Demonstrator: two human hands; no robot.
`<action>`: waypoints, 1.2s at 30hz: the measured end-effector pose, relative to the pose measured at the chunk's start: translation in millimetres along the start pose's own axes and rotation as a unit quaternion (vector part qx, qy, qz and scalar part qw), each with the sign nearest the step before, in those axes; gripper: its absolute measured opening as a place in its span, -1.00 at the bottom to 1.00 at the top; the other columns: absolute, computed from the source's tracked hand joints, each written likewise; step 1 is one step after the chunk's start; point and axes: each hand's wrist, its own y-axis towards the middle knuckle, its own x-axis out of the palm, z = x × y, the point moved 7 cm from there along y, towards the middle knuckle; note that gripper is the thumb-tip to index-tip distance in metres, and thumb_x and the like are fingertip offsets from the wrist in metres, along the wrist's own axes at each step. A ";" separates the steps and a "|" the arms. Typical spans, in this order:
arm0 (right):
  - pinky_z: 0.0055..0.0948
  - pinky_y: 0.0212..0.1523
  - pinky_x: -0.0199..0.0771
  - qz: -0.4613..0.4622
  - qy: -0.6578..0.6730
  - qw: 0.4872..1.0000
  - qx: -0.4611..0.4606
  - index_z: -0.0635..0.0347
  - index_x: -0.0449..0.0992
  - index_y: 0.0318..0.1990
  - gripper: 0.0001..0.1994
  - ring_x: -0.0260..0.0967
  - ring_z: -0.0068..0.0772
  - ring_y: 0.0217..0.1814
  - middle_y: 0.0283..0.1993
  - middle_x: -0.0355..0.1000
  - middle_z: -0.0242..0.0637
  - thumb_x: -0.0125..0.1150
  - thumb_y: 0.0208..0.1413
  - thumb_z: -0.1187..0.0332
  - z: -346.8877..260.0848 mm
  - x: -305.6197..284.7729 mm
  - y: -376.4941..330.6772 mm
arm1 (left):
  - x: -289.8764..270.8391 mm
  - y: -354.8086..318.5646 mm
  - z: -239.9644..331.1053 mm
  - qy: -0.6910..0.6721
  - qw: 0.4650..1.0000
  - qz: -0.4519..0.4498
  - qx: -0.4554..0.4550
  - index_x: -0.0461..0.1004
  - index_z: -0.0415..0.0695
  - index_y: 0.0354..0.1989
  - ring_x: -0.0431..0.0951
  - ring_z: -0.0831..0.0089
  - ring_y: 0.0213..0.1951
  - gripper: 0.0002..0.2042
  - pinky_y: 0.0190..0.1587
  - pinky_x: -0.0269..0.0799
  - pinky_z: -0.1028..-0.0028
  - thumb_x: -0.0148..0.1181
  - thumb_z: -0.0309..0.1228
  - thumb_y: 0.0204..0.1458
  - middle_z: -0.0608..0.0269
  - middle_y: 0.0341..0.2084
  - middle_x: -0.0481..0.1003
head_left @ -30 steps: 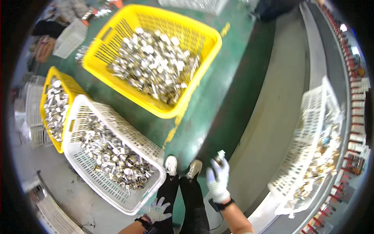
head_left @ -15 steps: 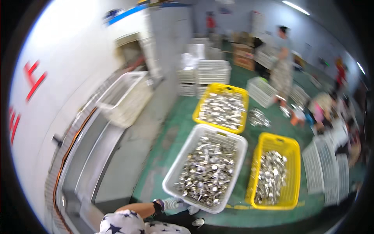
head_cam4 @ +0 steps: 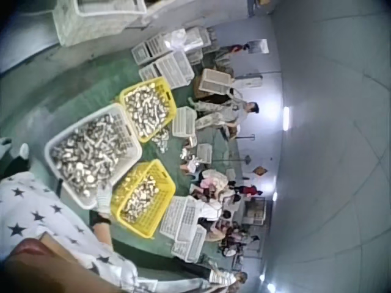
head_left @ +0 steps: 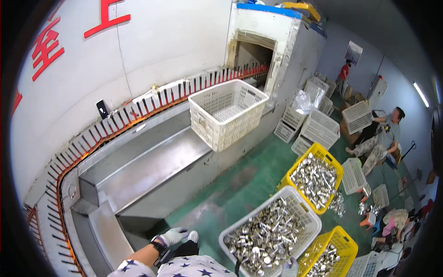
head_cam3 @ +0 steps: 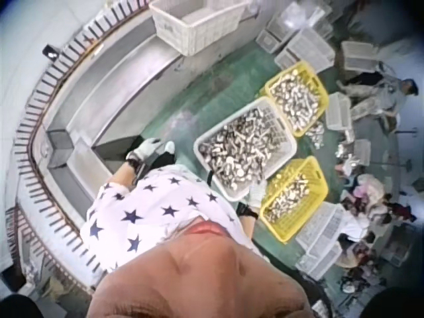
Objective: Sorting and organizing small gold and silver colored manufactured components into baskets and onto an industrial conveyor belt line.
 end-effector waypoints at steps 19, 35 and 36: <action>-0.24 0.15 0.38 -0.127 -0.033 0.973 -0.190 0.32 0.38 0.17 -0.56 0.35 -0.09 0.12 0.12 0.36 0.04 0.16 0.14 0.35 -312.6 168.0 403.8 | -261.0 227.2 101.2 -0.127 0.976 0.156 0.079 0.35 -0.28 0.24 0.42 0.20 0.20 -0.49 0.26 0.28 0.34 0.14 -0.22 0.19 -0.06 0.14 0.46; -0.32 0.16 0.34 -0.308 -0.012 0.917 -0.254 0.22 0.02 0.43 -0.35 0.29 -0.28 0.15 0.19 0.30 -0.03 0.09 0.20 0.43 -535.2 254.2 603.4 | -488.9 340.7 108.1 0.206 0.856 0.424 -0.210 0.34 -0.19 0.23 0.37 0.01 0.22 -0.34 0.26 0.28 0.18 0.23 -0.04 -0.01 -0.12 0.19 0.38; -0.36 0.12 0.37 -0.303 0.012 0.923 -0.237 0.18 -0.02 0.45 -0.30 0.30 -0.32 0.13 0.20 0.31 -0.04 0.15 0.21 0.38 -522.4 262.3 615.4 | -510.9 335.8 87.0 0.257 0.827 0.432 -0.251 0.42 -0.17 0.13 0.46 -0.03 0.09 -0.42 0.15 0.39 0.08 0.29 -0.14 -0.07 -0.11 0.06 0.46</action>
